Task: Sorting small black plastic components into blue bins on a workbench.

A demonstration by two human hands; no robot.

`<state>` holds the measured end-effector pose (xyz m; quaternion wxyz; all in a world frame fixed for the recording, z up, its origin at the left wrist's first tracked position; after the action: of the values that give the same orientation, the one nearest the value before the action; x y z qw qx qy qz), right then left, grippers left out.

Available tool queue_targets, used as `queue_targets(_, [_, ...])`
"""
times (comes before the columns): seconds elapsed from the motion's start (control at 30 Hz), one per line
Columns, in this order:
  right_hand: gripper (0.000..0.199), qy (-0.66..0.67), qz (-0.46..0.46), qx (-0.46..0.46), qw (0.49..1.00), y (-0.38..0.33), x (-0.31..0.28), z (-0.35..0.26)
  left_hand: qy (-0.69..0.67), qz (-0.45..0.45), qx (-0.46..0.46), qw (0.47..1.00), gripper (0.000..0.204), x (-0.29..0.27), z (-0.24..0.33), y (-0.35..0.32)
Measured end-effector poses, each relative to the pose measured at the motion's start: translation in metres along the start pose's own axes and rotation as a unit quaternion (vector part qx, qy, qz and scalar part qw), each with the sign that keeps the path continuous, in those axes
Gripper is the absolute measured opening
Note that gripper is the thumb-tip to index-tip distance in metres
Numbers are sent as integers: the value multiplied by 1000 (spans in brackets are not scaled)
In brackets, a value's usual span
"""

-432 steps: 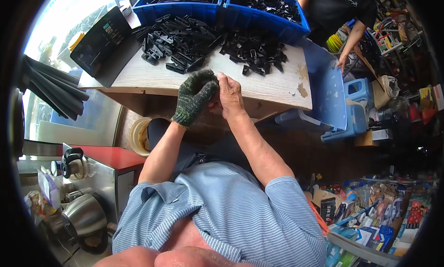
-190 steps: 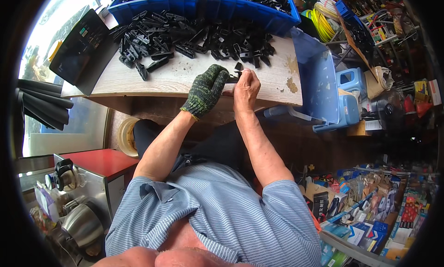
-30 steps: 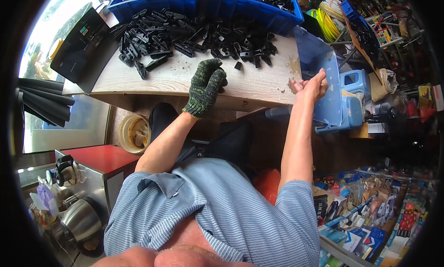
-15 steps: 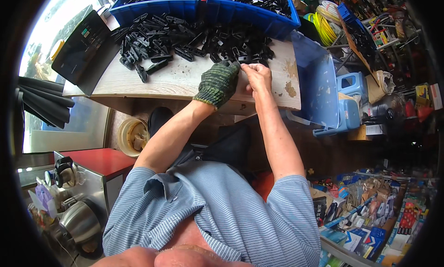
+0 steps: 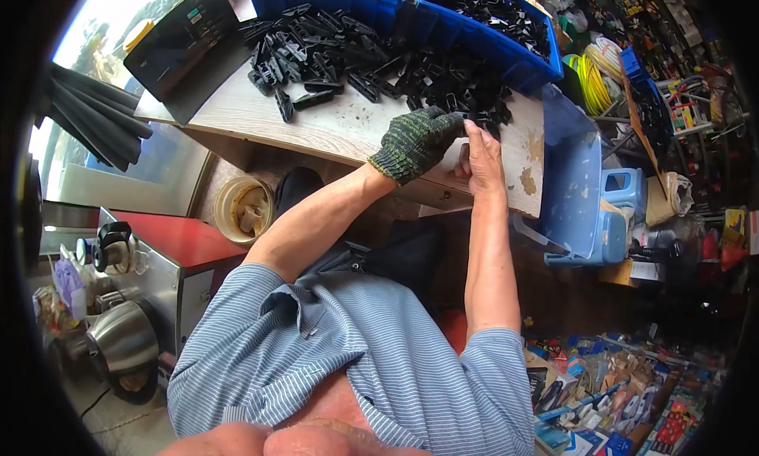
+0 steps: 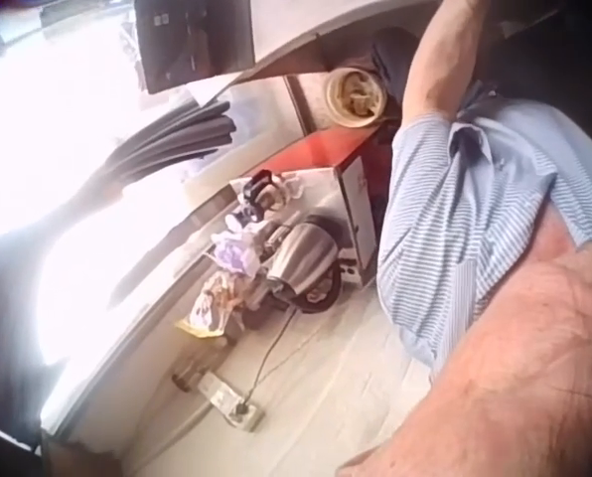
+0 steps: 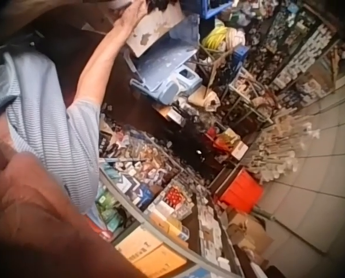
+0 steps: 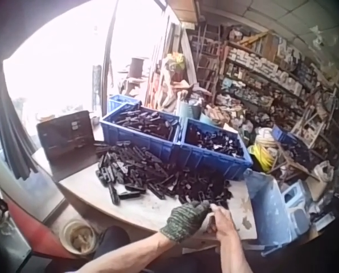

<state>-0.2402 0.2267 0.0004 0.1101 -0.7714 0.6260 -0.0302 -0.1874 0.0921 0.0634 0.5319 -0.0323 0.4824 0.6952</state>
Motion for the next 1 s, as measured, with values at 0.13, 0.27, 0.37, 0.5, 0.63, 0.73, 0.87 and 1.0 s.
queue_targets(0.13, [35,91,44,-15,995,-9,8,-2,-22,-2,38,999,28,-10,12,-2])
queue_targets(0.27, [36,123,76,-26,989,-19,23,-5,-48,-34,15,998,30,-13,10,-10])
queue_targets(0.37, [35,135,94,1,986,-18,12,12,17,32,-37,999,34,-40,9,-28])
queue_targets(0.5, [48,175,49,4,983,-24,23,4,204,174,-59,961,39,-145,-28,-51])
queue_targets(0.63, [51,174,64,2,983,-25,30,2,338,144,-148,918,28,-201,-90,-74])
queue_targets(0.73, [54,163,82,12,983,-25,28,3,339,68,-183,920,25,-198,-115,-84])
queue_targets(0.87, [48,170,89,-4,981,-26,25,4,330,98,-143,928,22,-198,-126,-98])
queue_targets(1.0, [41,191,87,-12,978,-24,25,5,356,93,-143,919,21,-207,-120,-96])
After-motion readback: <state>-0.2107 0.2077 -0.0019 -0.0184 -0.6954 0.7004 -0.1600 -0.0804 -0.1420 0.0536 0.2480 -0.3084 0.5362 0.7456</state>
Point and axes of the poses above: each hand's wrist, its own y-axis towards the middle knuckle, its own x-axis out of the palm, z = x × y, the point moved 10 cm from there along y, towards the middle knuckle
